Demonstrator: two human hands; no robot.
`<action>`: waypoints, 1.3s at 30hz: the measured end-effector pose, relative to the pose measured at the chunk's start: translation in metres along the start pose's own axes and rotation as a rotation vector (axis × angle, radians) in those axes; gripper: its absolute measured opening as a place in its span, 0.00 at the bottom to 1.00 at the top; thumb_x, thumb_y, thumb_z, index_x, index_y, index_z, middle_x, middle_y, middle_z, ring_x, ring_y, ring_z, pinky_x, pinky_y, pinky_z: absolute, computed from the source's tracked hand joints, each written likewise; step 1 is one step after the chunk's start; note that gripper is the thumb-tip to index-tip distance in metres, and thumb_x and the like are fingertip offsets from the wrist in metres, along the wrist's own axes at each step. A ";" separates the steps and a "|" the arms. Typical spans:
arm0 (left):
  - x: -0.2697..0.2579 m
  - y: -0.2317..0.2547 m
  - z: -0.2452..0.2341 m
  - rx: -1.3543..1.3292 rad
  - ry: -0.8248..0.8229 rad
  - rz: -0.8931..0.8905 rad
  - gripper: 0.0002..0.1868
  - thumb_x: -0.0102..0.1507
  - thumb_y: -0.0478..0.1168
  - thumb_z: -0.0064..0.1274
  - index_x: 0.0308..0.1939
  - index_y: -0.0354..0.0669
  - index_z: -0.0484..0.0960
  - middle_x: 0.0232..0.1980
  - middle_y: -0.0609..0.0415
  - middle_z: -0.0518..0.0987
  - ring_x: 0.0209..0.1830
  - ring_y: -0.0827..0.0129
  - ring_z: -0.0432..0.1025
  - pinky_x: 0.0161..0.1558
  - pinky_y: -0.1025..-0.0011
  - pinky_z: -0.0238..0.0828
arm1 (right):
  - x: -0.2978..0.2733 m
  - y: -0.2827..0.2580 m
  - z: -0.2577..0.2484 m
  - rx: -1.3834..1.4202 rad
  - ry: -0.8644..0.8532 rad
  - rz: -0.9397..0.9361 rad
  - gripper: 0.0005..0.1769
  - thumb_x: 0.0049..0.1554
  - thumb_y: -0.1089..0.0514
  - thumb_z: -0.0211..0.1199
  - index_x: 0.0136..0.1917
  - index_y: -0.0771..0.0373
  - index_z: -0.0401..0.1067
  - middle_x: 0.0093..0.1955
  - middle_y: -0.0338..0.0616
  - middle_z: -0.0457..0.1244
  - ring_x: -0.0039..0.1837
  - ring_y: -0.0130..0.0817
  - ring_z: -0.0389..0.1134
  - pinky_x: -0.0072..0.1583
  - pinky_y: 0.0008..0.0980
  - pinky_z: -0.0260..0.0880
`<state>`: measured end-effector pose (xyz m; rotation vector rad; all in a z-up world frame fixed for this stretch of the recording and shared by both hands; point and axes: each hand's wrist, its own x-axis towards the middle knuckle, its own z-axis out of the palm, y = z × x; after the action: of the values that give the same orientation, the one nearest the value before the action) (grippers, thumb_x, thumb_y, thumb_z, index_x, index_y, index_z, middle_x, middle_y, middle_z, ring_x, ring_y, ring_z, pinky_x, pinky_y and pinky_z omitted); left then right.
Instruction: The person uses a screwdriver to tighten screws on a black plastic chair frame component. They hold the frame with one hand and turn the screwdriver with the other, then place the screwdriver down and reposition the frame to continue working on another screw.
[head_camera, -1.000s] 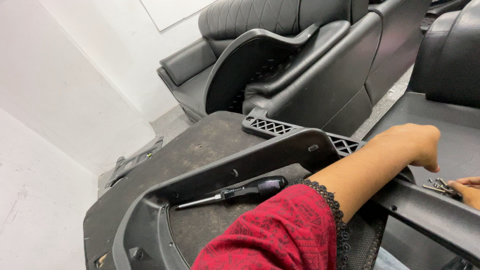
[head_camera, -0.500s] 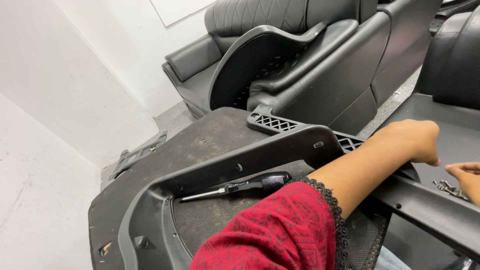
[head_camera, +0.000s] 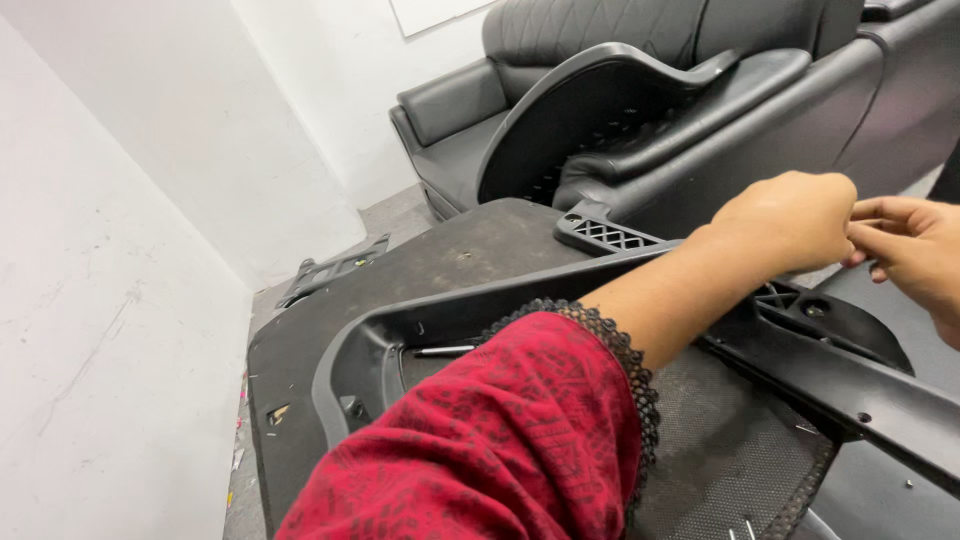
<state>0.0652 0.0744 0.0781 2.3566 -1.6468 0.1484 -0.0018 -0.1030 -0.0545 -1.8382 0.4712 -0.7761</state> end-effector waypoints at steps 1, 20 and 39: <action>-0.004 -0.006 -0.010 -0.002 0.053 0.012 0.15 0.54 0.50 0.61 0.42 0.51 0.87 0.42 0.51 0.88 0.45 0.60 0.83 0.47 0.63 0.79 | 0.002 -0.016 0.003 -0.020 -0.009 -0.037 0.12 0.66 0.56 0.63 0.58 0.64 0.78 0.45 0.46 0.71 0.46 0.28 0.67 0.44 0.27 0.64; -0.215 -0.128 -0.177 0.297 -0.144 -0.683 0.31 0.52 0.58 0.68 0.54 0.47 0.85 0.53 0.47 0.84 0.55 0.54 0.78 0.56 0.57 0.73 | -0.037 -0.189 0.076 -0.647 -0.506 -0.310 0.44 0.43 0.41 0.83 0.70 0.52 0.72 0.61 0.48 0.69 0.64 0.38 0.68 0.63 0.41 0.67; -0.386 -0.169 -0.180 -0.946 0.243 -0.904 0.41 0.56 0.52 0.60 0.71 0.42 0.66 0.57 0.48 0.78 0.52 0.59 0.78 0.54 0.58 0.81 | -0.047 -0.203 0.099 -0.059 -0.478 0.046 0.18 0.61 0.52 0.65 0.56 0.70 0.76 0.45 0.61 0.73 0.47 0.47 0.75 0.52 0.42 0.73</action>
<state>0.0994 0.5279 0.1351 1.9289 -0.2692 -0.4086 0.0268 0.0708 0.0943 -1.9798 0.2259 -0.2739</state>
